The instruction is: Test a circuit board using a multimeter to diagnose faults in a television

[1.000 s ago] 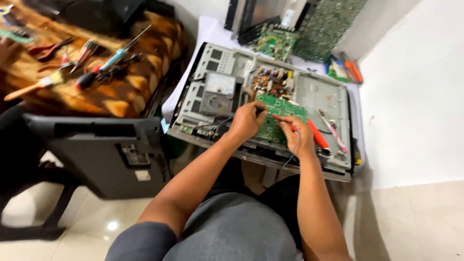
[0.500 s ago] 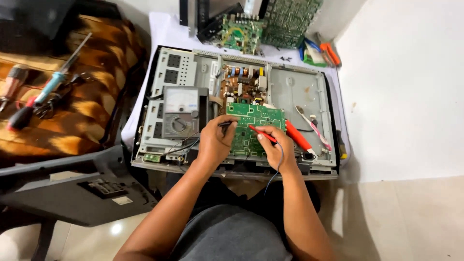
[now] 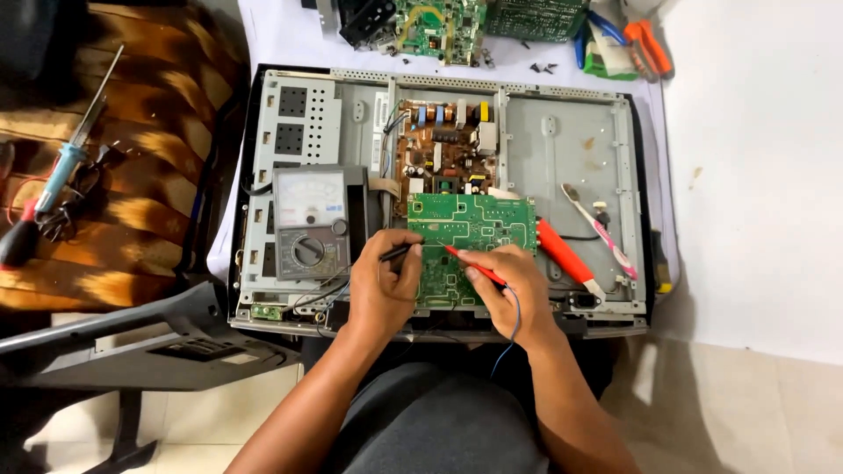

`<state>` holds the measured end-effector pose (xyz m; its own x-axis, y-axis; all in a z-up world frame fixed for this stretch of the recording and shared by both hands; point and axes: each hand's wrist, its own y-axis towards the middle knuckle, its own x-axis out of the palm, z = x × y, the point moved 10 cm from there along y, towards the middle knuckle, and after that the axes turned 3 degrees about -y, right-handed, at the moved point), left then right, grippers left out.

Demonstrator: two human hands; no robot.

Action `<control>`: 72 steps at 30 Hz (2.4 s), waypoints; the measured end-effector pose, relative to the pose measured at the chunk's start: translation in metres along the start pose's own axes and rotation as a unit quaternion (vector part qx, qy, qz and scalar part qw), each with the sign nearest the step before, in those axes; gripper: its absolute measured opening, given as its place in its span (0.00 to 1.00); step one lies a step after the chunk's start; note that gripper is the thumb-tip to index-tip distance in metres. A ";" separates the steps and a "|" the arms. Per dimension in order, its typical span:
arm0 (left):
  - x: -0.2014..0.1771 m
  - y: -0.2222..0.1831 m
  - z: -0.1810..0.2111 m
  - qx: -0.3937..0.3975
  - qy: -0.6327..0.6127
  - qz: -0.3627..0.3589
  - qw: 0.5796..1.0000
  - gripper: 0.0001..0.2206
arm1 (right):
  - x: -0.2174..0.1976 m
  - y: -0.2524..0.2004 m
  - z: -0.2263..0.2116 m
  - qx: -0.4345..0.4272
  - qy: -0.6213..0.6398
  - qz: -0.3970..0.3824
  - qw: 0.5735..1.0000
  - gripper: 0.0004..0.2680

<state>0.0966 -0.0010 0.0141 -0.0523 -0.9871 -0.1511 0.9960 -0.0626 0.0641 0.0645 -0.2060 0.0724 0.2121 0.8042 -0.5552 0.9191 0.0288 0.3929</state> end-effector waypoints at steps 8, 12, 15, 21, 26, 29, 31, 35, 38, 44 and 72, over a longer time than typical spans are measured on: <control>-0.002 0.001 -0.001 0.010 -0.036 0.012 0.999 0.06 | 0.005 0.010 -0.008 -0.018 0.008 -0.019 1.000 0.08; -0.005 0.002 -0.010 0.017 -0.035 0.029 0.999 0.06 | 0.006 0.009 -0.002 -0.022 -0.009 -0.023 0.999 0.08; -0.005 0.002 0.001 0.033 -0.028 0.026 0.999 0.06 | 0.009 0.009 0.000 -0.031 -0.005 -0.026 0.999 0.08; -0.003 0.000 0.009 0.036 -0.050 0.027 0.998 0.05 | 0.002 0.015 -0.015 -0.037 0.011 -0.019 0.999 0.08; -0.004 0.000 0.005 0.041 -0.038 0.031 0.998 0.04 | 0.002 0.014 -0.014 -0.034 0.000 -0.024 0.999 0.08; -0.003 0.000 0.010 0.040 -0.026 0.023 0.999 0.04 | 0.001 0.015 -0.016 -0.032 0.001 -0.023 0.999 0.07; -0.002 0.000 0.011 0.034 -0.020 0.014 0.999 0.05 | 0.000 0.015 -0.017 -0.030 0.002 -0.021 0.999 0.07; -0.002 0.002 0.011 0.040 -0.011 0.012 0.999 0.05 | 0.000 0.014 -0.015 -0.035 0.007 -0.018 0.999 0.07; -0.002 0.002 0.013 0.040 -0.012 0.010 0.999 0.05 | 0.001 0.012 -0.015 -0.041 0.000 -0.020 0.999 0.07; -0.002 0.002 0.017 0.029 -0.010 0.000 1.000 0.05 | 0.001 0.013 -0.016 -0.039 0.006 -0.022 0.999 0.08; -0.005 0.004 0.024 0.021 0.003 0.025 0.999 0.05 | 0.004 0.007 -0.010 -0.025 -0.005 -0.022 0.999 0.09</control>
<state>0.0992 -0.0002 0.0384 -0.0025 -0.9883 -0.1527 0.9935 -0.0199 0.1122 0.0687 -0.1967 0.0807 0.1748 0.7951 -0.5807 0.9104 0.0941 0.4029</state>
